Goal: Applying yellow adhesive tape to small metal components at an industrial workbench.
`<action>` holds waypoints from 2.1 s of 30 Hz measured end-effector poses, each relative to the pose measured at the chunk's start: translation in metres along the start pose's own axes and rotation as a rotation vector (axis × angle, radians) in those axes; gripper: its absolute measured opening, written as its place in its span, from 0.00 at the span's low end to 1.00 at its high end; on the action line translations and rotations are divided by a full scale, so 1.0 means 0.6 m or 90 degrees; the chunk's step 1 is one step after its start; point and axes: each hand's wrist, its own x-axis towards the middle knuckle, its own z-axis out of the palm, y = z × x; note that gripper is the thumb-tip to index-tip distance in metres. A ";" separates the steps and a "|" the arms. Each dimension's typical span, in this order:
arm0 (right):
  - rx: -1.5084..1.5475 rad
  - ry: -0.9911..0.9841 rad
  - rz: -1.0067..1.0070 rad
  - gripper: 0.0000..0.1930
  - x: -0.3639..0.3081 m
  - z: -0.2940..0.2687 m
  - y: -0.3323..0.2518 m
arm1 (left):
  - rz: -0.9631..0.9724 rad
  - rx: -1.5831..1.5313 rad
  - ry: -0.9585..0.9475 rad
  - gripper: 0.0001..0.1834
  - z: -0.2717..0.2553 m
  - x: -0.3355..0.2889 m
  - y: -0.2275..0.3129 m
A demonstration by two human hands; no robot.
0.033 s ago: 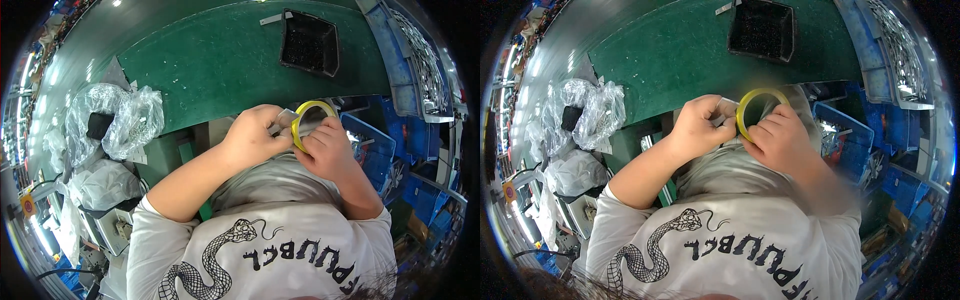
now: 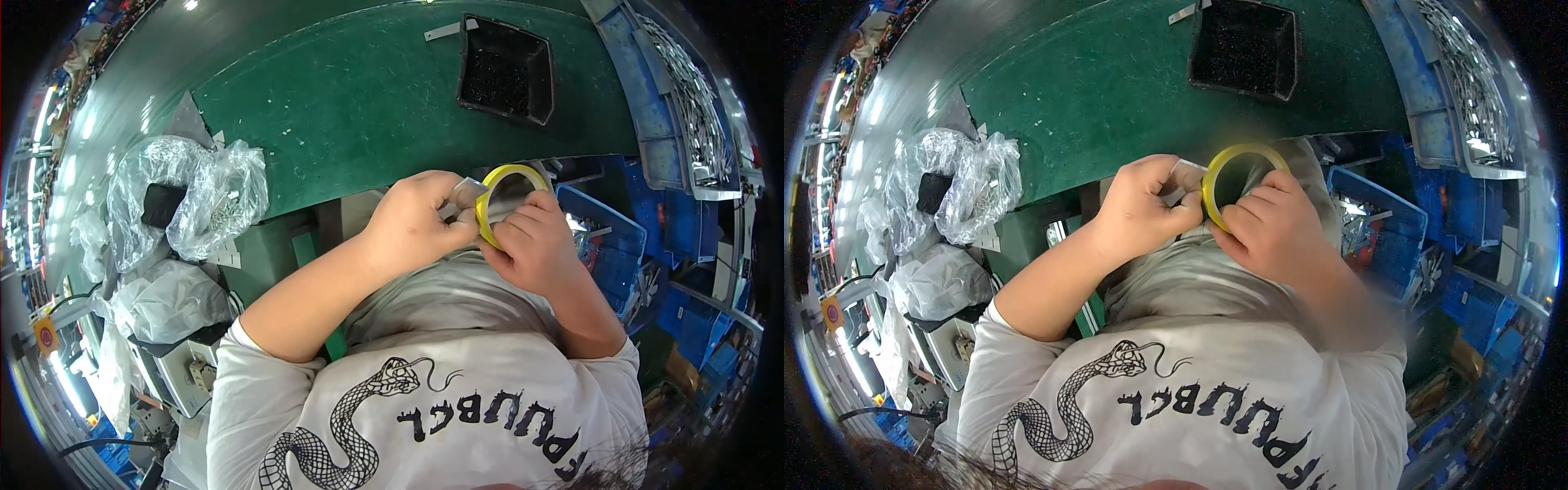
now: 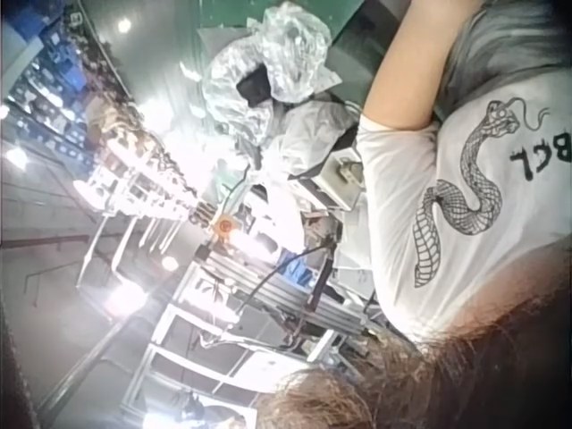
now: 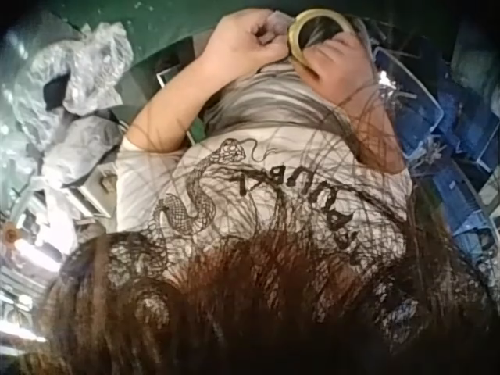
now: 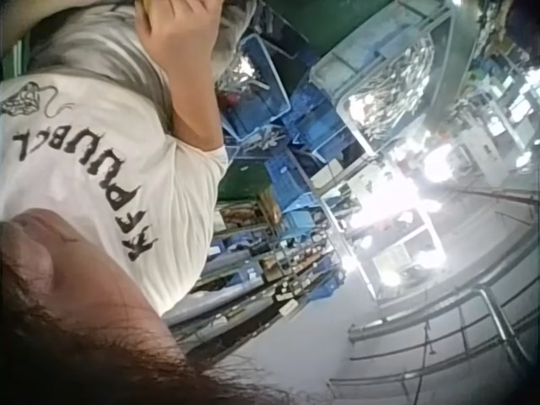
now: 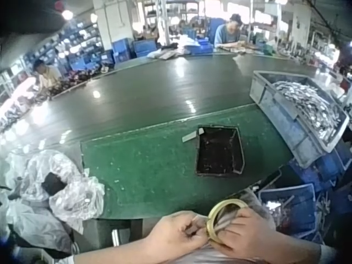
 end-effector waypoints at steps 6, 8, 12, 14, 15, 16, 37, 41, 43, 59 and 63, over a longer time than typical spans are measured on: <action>0.003 -0.004 -0.007 0.11 -0.002 0.002 -0.004 | 0.006 0.019 0.002 0.09 0.001 -0.001 -0.009; 0.009 -0.003 -0.002 0.11 -0.001 0.003 -0.005 | 0.001 0.020 -0.004 0.08 0.000 -0.002 -0.008; 0.011 0.007 0.012 0.12 -0.001 0.003 -0.005 | -0.001 -0.008 -0.006 0.08 -0.001 -0.003 -0.008; 0.009 0.008 0.018 0.12 -0.001 0.002 -0.005 | -0.012 -0.027 -0.006 0.08 0.000 -0.004 -0.007; 0.018 0.006 0.024 0.12 0.000 0.001 -0.005 | 0.000 -0.045 0.004 0.07 0.001 -0.004 -0.007; 0.027 0.004 0.030 0.11 0.001 0.001 -0.005 | 0.012 -0.064 0.014 0.06 0.001 -0.003 -0.007; 0.008 0.010 0.113 0.09 0.008 -0.011 0.007 | 0.055 -0.100 0.068 0.13 0.010 -0.002 -0.013; 0.009 0.014 0.094 0.10 0.008 -0.004 0.003 | 0.043 -0.095 0.046 0.16 0.012 -0.004 -0.010; -0.012 0.020 0.081 0.10 0.009 0.002 0.000 | 0.031 -0.048 0.026 0.16 0.010 -0.004 -0.005; -0.005 0.017 0.092 0.09 0.002 -0.007 0.000 | 0.049 -0.107 -0.014 0.04 0.002 -0.002 -0.021; 0.003 0.025 0.086 0.10 0.000 -0.004 -0.001 | 0.025 -0.119 0.002 0.04 0.002 -0.003 -0.022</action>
